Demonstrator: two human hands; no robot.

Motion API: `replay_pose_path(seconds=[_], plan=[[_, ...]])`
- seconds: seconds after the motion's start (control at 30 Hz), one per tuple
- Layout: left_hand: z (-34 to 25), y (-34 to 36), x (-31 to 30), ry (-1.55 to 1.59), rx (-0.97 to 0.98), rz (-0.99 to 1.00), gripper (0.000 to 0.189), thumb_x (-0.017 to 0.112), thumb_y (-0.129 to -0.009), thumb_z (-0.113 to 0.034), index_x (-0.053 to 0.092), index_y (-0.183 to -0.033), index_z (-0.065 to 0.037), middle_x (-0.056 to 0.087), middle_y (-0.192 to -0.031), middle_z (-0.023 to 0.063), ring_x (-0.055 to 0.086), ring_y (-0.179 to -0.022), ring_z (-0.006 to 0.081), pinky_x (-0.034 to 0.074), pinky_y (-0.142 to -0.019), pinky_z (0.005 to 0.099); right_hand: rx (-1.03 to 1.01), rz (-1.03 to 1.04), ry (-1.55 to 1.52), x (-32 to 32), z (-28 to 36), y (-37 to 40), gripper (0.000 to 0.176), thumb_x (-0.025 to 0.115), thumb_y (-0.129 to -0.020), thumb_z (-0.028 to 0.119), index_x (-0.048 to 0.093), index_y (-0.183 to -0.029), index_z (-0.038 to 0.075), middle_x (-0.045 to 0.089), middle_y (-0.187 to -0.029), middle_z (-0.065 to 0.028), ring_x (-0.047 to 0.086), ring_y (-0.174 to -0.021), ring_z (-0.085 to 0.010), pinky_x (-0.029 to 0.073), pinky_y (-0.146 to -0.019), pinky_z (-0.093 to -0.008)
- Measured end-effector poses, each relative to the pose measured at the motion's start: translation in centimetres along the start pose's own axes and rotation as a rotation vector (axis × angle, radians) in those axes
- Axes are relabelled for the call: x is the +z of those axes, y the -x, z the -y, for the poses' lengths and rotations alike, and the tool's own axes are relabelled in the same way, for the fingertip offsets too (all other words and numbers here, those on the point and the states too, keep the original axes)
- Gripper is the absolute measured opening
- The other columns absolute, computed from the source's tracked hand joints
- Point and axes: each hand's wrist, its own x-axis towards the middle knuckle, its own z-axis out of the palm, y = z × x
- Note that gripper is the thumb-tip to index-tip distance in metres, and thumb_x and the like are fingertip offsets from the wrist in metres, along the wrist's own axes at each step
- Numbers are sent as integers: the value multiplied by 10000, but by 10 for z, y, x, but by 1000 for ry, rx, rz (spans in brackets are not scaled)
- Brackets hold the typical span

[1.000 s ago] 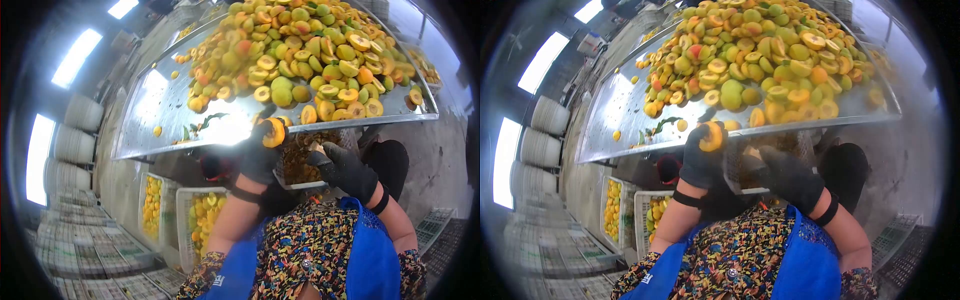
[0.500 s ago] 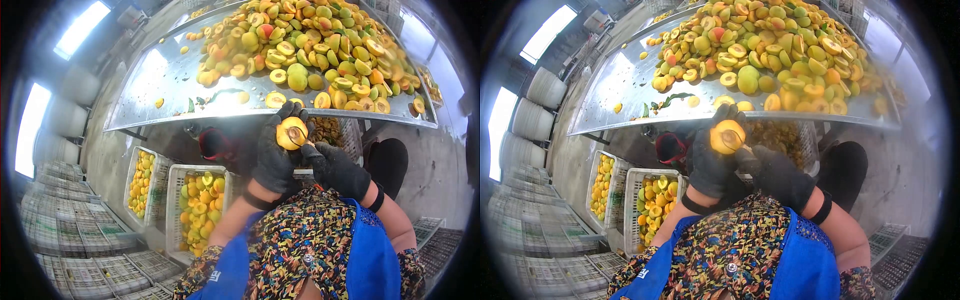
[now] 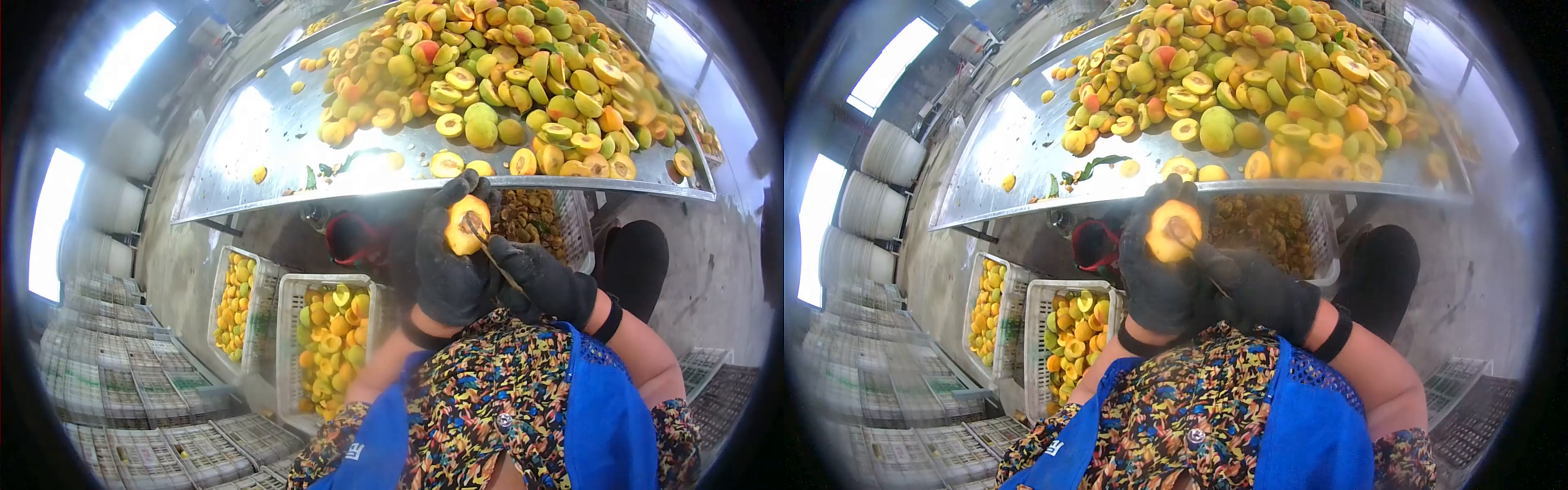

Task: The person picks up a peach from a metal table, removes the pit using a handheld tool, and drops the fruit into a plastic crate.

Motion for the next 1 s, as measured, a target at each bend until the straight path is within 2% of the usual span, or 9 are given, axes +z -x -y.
replay_pose_path(seconds=[0.1,0.27,0.43,0.57,0.73,0.8,0.87,0.97,1.0], plan=[[6,-8,-10,313,-14,146,366,402,-958,-211,475,-1219,35,500,-1261,192,522,-1134,242,402,-1011,370,16,81,87,-14,0,4,516,398,-959,489,630,-862,39,479,-525,3,428,-421,-71,337,-412,-214],[-21,-26,-19,-499,37,419,397,469,-944,-318,563,-1111,30,616,-1053,159,605,-968,214,487,-880,347,-228,-3,381,-23,-2,5,539,411,-948,505,638,-785,43,472,-514,3,431,-418,-71,336,-402,-218],[3,-16,-12,5,-409,140,389,464,-952,-366,606,-952,-3,645,-867,120,641,-779,230,546,-705,353,52,-50,433,-21,-2,1,190,643,-772,168,625,-909,38,627,-801,-119,622,-763,-247,478,-671,-343],[5,-6,-5,-546,-43,57,427,440,-955,-409,588,-932,-9,636,-863,121,642,-753,240,552,-644,357,11,31,323,-19,-7,6,207,598,-830,189,605,-955,25,629,-794,-120,612,-686,-249,479,-628,-346],[12,-7,-3,-107,-126,-97,467,404,-960,-445,565,-932,-8,630,-883,125,640,-740,243,552,-643,350,-8,54,102,-9,-17,1,591,373,-946,542,629,-814,26,451,-517,12,392,-405,-65,306,-380,-213],[9,-11,-2,103,-366,-188,462,383,-969,-433,560,-931,-7,629,-884,124,637,-732,238,552,-651,348,140,55,43,-10,-15,-1,583,372,-949,537,628,-824,28,456,-521,10,381,-407,-58,297,-377,-214],[4,-8,0,-164,-240,-160,456,358,-978,-411,565,-926,-8,632,-873,126,633,-742,230,544,-668,338,-103,80,304,-11,-21,0,344,521,-867,290,550,-1083,24,565,-659,-64,532,-544,-167,416,-484,-285],[-1,-4,2,-562,-37,-113,453,321,-992,-378,572,-917,-8,636,-857,129,627,-756,218,531,-692,322,-388,139,504,-19,-36,-9,352,555,-884,308,560,-1115,42,607,-704,-74,560,-547,-161,448,-491,-287],[-2,-2,1,-561,-21,-110,454,315,-995,-372,573,-914,-7,637,-855,129,625,-761,216,528,-696,323,-311,147,422,-17,-35,-8,363,533,-900,367,576,-1072,50,602,-698,-64,539,-524,-140,437,-475,-277]])
